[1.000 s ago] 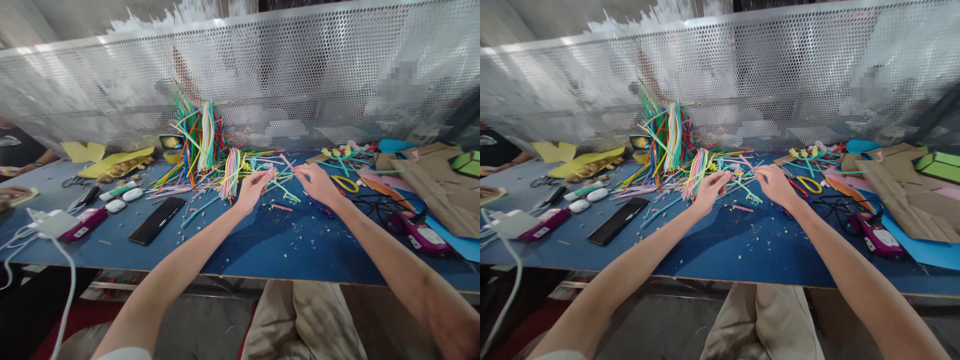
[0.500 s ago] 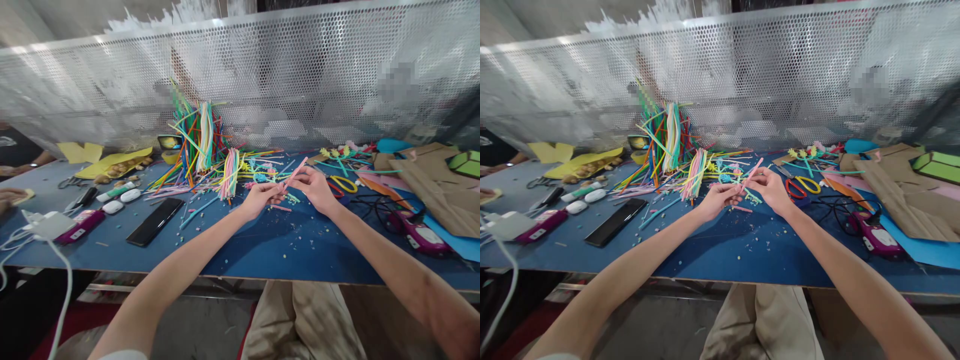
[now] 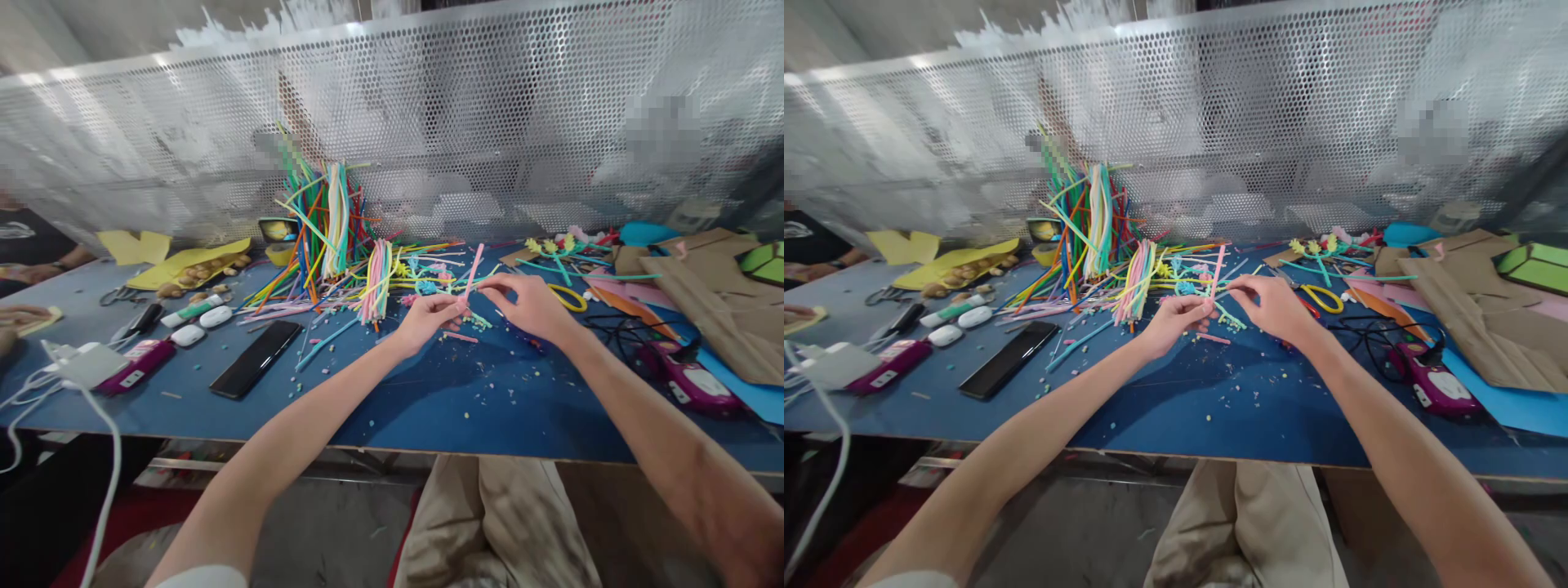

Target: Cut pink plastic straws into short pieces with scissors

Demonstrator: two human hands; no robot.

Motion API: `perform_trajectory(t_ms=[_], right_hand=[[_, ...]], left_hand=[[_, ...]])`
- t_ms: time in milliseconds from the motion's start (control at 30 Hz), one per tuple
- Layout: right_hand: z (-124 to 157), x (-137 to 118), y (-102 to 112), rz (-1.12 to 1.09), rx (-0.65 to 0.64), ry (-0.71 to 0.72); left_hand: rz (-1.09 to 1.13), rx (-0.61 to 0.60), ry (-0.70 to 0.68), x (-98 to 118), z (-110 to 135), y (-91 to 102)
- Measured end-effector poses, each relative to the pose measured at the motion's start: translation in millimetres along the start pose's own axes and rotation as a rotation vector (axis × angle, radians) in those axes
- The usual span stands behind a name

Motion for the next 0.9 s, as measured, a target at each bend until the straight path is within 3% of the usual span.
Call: perform_trajectory(t_ms=[133,233,333,467,567,633,800,900], right_hand=[[12,40,21,0.348,-0.367,0.068],[31,79,30,0.442,-0.608,-0.125],[45,101,33,0.549,-0.698,-0.323],[44,100,29,0.454,-0.709,-0.299],[37,93,25,0.228,-0.666,-0.228],[30,88,22,0.168,-0.567,-0.205],[13,82,5,0.374,-0.161,-0.313],[7,85,-9,0.427,-0.008,-0.354]], left_hand=[[-0.009,0.1,-0.061,5,-2,8.3],[-0.011,0.15,-0.114,8,-3,14.4],[0.007,0.192,-0.129,10,-5,18.6],[0.02,0.216,-0.127,11,-5,20.1],[0.018,0.222,-0.132,12,-5,19.8],[0.017,0.222,-0.134,13,-4,19.5],[0.016,0.22,-0.14,12,-4,19.1],[0.02,0.219,-0.141,12,-5,18.8]])
Point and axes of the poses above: each hand's wrist, its own z-axis away from the middle knuckle, its own y-axis out of the back of the hand, x = y × z, the point moved 5 cm from there along -z, towards the middle knuckle, and after that the axes turned 7 degrees about y, right-handed, at the moved point
